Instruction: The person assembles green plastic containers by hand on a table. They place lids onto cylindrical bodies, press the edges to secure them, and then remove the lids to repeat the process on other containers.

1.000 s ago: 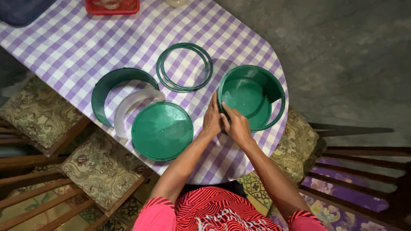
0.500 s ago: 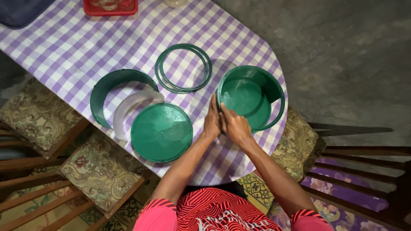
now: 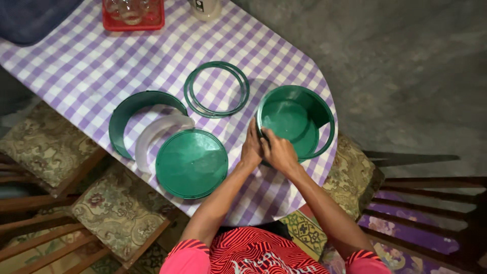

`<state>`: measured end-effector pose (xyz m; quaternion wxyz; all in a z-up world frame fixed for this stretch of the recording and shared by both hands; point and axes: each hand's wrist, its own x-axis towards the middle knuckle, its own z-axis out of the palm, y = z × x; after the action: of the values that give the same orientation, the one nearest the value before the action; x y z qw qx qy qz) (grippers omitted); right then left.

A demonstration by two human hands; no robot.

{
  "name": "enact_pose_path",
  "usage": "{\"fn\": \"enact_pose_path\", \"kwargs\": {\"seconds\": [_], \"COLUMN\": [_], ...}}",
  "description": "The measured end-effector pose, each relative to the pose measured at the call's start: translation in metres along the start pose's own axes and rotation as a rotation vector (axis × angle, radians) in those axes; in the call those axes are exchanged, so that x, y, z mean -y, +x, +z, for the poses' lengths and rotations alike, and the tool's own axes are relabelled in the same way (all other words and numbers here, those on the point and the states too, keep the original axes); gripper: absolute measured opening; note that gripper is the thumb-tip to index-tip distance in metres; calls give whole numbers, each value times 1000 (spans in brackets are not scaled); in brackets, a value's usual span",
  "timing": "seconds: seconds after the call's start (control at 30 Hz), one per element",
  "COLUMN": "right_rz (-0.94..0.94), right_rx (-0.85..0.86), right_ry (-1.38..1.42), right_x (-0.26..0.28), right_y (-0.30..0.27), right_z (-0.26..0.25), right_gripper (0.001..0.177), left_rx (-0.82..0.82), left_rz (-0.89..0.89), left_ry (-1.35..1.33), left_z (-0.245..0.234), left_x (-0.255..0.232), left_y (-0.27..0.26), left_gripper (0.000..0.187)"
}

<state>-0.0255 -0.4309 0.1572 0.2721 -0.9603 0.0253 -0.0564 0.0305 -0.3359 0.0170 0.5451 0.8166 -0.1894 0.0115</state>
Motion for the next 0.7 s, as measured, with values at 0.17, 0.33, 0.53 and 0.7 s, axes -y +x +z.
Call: {"fn": "enact_pose_path", "kwargs": {"seconds": [0.17, 0.33, 0.53, 0.7], "right_rz": [54, 117, 180, 33], "right_rx": [27, -16, 15, 65], "right_ry": [-38, 79, 65, 53], "right_x": [0, 1, -14, -31], "right_y": [10, 52, 70, 61], "right_z": [-4, 4, 28, 21], "right_gripper": [44, 56, 45, 42], "left_rx": [-16, -66, -25, 129], "left_rz": [37, -101, -119, 37], "left_ry": [39, 56, 106, 34], "left_z": [-1, 10, 10, -17], "left_x": [-3, -16, -19, -10], "left_y": [-2, -13, -21, -22], "left_gripper": [86, 77, 90, 110]}}
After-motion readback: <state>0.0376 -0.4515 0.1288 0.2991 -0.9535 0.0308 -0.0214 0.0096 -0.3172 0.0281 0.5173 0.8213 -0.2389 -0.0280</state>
